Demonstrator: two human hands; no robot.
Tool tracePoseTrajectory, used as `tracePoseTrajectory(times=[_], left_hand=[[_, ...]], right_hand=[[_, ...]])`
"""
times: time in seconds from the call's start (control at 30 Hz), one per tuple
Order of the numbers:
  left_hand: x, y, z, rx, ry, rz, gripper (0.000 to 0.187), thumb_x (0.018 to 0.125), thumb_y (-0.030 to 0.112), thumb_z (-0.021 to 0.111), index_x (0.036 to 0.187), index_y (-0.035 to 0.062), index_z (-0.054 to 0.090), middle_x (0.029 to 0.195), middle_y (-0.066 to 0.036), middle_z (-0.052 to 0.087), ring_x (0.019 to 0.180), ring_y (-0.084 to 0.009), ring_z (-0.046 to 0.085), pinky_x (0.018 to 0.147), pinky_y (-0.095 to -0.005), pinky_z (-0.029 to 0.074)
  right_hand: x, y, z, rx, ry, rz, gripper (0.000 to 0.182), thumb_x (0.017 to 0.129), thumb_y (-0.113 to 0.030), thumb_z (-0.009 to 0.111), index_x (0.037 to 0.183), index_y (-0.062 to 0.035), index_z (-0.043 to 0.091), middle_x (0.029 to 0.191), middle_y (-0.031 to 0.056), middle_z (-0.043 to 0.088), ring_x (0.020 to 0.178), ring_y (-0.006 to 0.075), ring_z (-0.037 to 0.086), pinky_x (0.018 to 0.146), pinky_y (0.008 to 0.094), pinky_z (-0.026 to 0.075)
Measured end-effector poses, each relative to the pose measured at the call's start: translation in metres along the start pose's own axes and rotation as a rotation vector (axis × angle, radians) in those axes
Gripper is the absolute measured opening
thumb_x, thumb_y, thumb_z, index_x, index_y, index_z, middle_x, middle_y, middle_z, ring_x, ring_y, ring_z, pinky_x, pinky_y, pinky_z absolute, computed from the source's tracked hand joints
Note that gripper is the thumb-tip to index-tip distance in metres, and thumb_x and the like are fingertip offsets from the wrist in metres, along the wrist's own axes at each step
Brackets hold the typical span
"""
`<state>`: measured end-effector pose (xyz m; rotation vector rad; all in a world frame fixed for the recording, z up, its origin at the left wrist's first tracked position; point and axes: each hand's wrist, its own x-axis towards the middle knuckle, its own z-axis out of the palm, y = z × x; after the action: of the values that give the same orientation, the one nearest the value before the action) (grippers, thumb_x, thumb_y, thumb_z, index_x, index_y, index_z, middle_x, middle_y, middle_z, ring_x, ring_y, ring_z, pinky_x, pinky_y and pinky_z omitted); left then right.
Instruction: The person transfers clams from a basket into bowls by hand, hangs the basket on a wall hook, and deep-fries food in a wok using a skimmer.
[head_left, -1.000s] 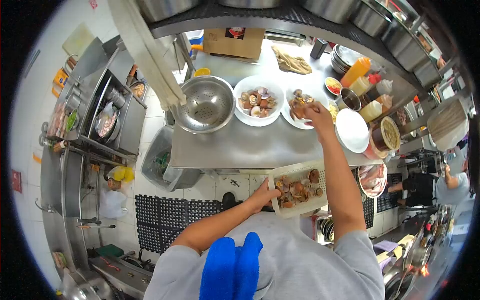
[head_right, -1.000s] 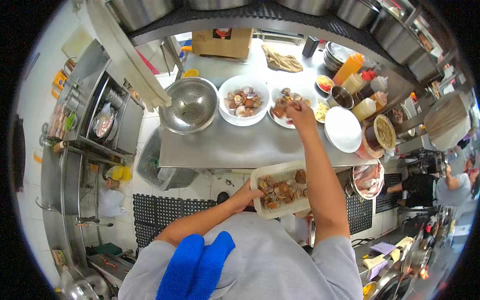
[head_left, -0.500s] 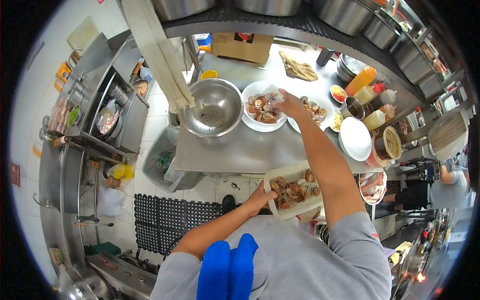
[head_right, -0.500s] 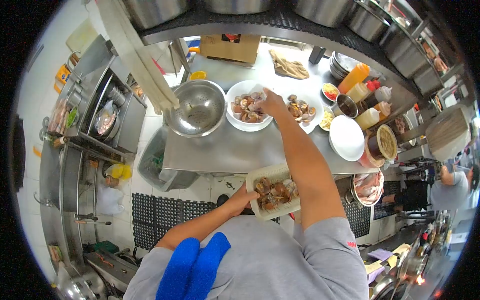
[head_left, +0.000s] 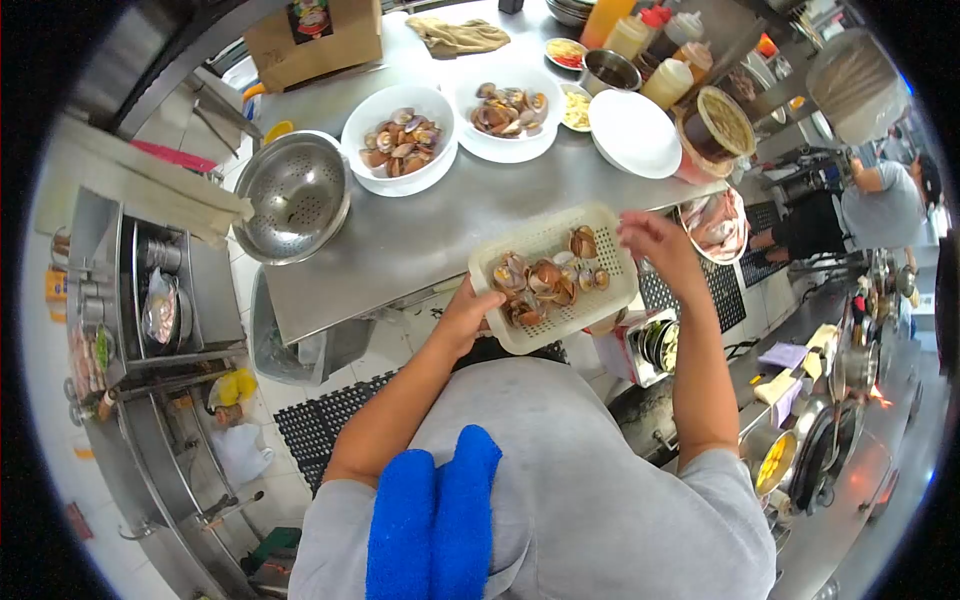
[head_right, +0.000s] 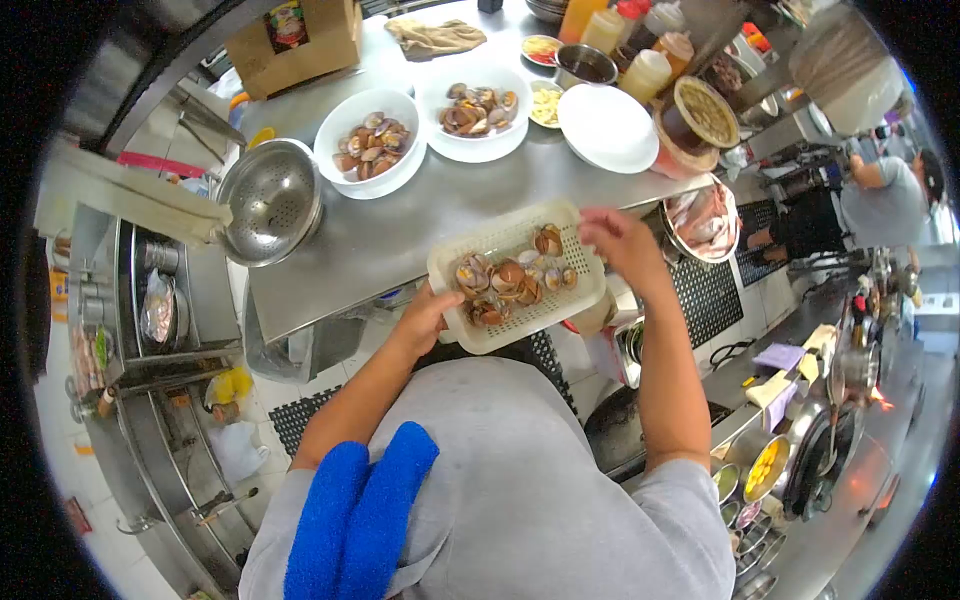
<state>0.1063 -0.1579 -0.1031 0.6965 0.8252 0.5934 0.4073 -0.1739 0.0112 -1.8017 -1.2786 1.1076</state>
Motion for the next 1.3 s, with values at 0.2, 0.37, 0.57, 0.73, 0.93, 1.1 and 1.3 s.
tracePoseTrajectory(times=[0.2,0.37,0.57,0.73,0.93,1.1,1.3], left_hand=[[0.016,0.011,0.017,0.048,-0.112,-0.005,0.054,0.081,0.013,0.057,0.131,0.0032,0.039,0.122,-0.01,0.052,0.107,-0.0225,0.057,0.084,-0.038,0.052],[0.019,0.015,0.036,0.098,-0.145,-0.029,0.053,0.081,0.012,0.055,0.131,0.0029,0.038,0.121,-0.011,0.053,0.108,-0.022,0.056,0.085,-0.0383,0.052],[0.012,0.014,0.054,0.181,-0.019,-0.087,0.056,0.081,0.013,0.056,0.133,0.0062,0.036,0.12,-0.011,0.052,0.104,-0.021,0.058,0.079,-0.0364,0.054],[0.008,0.016,0.051,0.174,-0.082,-0.086,0.062,0.078,0.015,0.056,0.135,0.0066,0.032,0.12,-0.012,0.049,0.106,-0.0233,0.055,0.073,-0.0429,0.055],[0.008,0.012,0.042,0.198,-0.05,-0.125,0.065,0.077,0.022,0.06,0.134,0.0073,0.034,0.118,-0.013,0.051,0.107,-0.0232,0.054,0.075,-0.0429,0.053],[0.002,0.012,0.036,0.185,-0.049,-0.09,0.064,0.077,0.024,0.06,0.134,0.0083,0.035,0.116,-0.011,0.053,0.105,-0.0225,0.055,0.073,-0.0417,0.053],[0.001,0.013,0.022,0.177,-0.02,-0.064,0.06,0.076,0.025,0.058,0.131,0.011,0.039,0.115,-0.007,0.054,0.102,-0.0206,0.056,0.068,-0.0378,0.053]], right_hand=[[-0.041,0.032,0.026,-0.274,0.094,-0.134,0.037,0.076,-0.014,0.069,0.109,-0.0007,0.06,0.092,0.0143,0.065,0.083,0.0235,0.063,0.075,0.0338,0.049],[-0.048,0.045,0.035,-0.361,-0.011,-0.131,0.049,0.075,-0.02,0.07,0.118,-0.0026,0.055,0.109,0.0183,0.059,0.097,0.0319,0.058,0.084,0.0374,0.046],[-0.039,0.066,0.058,-0.576,-0.094,-0.044,0.081,0.068,-0.024,0.075,0.138,-0.0127,0.035,0.133,0.0219,0.041,0.11,0.0359,0.052,0.092,0.0399,0.043],[-0.027,0.054,0.067,-0.705,-0.241,-0.002,0.09,0.065,-0.027,0.078,0.141,-0.022,0.03,0.131,0.022,0.037,0.105,0.0382,0.054,0.088,0.0413,0.047],[-0.023,0.05,0.087,-0.922,-0.236,-0.131,0.081,0.065,-0.026,0.076,0.136,-0.027,0.036,0.124,0.0223,0.041,0.093,0.038,0.06,0.076,0.0432,0.053],[-0.019,0.06,0.101,-0.947,-0.263,-0.234,0.07,0.067,-0.022,0.074,0.129,-0.0241,0.043,0.121,0.0204,0.043,0.091,0.038,0.061,0.074,0.0446,0.053],[-0.003,0.061,0.088,-0.631,-0.272,-0.323,0.059,0.066,-0.016,0.072,0.12,-0.0176,0.048,0.113,0.0232,0.049,0.091,0.0405,0.058,0.074,0.044,0.052]])
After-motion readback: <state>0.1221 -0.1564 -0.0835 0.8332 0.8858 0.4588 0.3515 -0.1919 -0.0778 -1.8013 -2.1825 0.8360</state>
